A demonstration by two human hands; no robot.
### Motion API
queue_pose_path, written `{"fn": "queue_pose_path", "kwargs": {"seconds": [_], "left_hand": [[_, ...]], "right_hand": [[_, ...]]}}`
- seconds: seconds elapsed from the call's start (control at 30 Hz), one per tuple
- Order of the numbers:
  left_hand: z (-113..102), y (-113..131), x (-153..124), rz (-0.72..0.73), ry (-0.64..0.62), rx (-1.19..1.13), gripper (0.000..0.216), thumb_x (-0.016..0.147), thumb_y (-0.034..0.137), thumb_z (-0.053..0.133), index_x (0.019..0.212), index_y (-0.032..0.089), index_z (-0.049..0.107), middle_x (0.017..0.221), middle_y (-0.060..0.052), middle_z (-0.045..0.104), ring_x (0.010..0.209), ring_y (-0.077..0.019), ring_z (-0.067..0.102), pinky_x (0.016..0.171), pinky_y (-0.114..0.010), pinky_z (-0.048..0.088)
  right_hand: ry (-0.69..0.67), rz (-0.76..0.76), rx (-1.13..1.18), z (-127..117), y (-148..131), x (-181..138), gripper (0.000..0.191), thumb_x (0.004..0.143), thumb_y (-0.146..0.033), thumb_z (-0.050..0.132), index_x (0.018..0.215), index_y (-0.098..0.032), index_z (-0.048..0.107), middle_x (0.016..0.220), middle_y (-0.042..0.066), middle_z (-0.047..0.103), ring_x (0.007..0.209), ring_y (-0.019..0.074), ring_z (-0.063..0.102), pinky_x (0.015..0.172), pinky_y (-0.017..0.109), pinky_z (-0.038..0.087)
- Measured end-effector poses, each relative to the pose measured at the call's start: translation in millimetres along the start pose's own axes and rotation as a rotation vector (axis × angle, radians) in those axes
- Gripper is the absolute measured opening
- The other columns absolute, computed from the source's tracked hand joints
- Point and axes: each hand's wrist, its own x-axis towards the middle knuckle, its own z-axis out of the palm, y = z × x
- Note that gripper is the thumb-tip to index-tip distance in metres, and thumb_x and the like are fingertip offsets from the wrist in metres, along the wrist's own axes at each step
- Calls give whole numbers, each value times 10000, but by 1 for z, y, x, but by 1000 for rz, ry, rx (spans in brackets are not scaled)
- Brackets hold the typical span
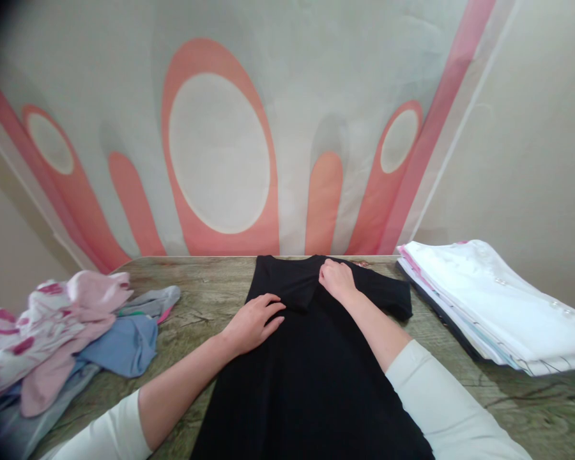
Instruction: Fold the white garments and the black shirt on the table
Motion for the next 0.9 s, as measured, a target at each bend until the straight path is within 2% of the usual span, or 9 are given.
{"fn": "queue_pose_path", "kwargs": {"seconds": [0.13, 0.27, 0.43, 0.67, 0.9], "left_hand": [[0, 1, 0, -14, 6, -35, 252, 890, 325, 449, 1075, 195, 561, 1140, -74, 535, 1039, -213, 514, 915, -348, 414], [2, 0, -1, 13, 27, -71, 318, 899, 313, 436, 1185, 187, 492, 1273, -76, 488, 1195, -207, 421, 1020, -354, 324], [3, 2, -1, 114, -66, -89, 399, 932, 314, 364, 1322, 233, 378, 1360, -37, 435, 1293, -181, 317, 1068, -378, 239], [0, 5, -1, 122, -115, -121, 385, 936, 338, 351, 1304, 241, 412, 1332, -40, 470, 1286, -172, 333, 1069, -376, 228], [-2, 5, 0, 132, -117, -158, 359, 933, 332, 357, 1265, 236, 454, 1295, -42, 504, 1244, -176, 390, 1054, -367, 267]], "right_hand": [[18, 26, 73, 5, 9, 3, 174, 809, -225, 491, 750, -206, 653, 887, 39, 625, 840, 177, 576, 706, 260, 401], [56, 79, 157, 13, 25, 8, 230, 810, -153, 459, 937, -204, 644, 969, 45, 633, 872, 163, 577, 746, 263, 424], [15, 43, 286, 22, 40, 12, 288, 730, -129, 540, 982, -189, 665, 936, 37, 659, 759, 130, 602, 699, 232, 462], [9, 1, 372, 27, 35, 11, 258, 718, -171, 572, 944, -211, 690, 931, 20, 660, 704, 117, 594, 683, 228, 471], [113, 86, 309, 25, 26, 7, 210, 800, -174, 483, 917, -212, 652, 946, 28, 621, 802, 143, 570, 704, 255, 428]]}}
